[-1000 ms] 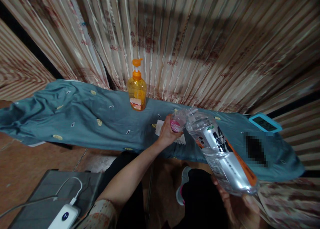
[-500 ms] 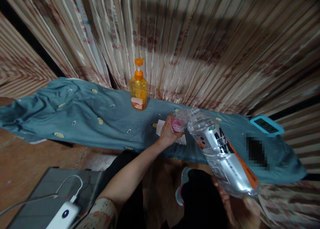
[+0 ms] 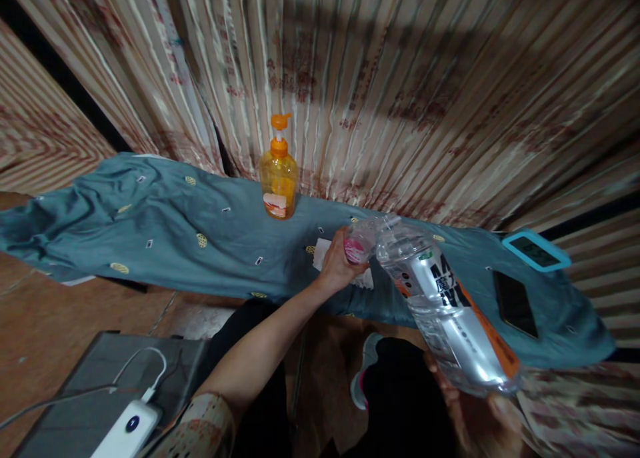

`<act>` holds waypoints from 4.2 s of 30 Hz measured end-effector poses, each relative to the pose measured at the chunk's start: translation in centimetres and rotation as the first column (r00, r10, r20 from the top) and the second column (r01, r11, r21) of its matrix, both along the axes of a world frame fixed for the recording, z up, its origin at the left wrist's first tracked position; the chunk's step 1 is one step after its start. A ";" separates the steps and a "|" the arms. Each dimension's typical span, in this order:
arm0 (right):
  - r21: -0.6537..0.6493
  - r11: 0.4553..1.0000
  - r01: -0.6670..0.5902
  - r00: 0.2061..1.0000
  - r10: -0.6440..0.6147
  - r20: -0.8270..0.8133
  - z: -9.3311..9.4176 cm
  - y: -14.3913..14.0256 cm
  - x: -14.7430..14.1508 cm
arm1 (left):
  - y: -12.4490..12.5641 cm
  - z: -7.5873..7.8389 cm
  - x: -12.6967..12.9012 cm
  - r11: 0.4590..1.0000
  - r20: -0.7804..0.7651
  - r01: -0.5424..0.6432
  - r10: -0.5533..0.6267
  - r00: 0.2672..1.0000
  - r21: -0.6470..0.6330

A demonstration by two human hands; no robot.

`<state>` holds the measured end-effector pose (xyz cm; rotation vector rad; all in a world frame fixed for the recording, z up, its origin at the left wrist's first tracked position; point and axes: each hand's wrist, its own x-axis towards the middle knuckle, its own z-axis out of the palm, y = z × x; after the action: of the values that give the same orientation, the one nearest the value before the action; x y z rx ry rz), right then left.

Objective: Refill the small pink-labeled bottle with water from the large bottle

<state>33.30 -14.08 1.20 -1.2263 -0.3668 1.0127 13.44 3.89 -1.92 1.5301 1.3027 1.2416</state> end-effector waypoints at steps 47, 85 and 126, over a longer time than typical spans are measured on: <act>0.082 0.974 -0.211 0.976 0.205 0.077 -2.6 -1.1 2.4 | -0.2 0.3 -0.1 1.000 -0.023 0.004 -0.004 1.000 -0.013; 0.093 0.986 -0.135 0.990 0.137 -0.014 -1.2 -1.9 -2.5 | -0.1 0.4 -0.2 1.000 0.054 0.019 -0.018 0.998 -0.021; 0.077 0.976 -0.202 0.975 0.194 0.107 0.6 -2.8 -3.3 | -0.2 0.1 0.0 0.999 0.049 0.035 -0.034 0.998 -0.021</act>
<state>30.05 -16.89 1.83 -1.1799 -0.6151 1.0964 13.48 3.67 -1.82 1.4919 1.2498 1.2314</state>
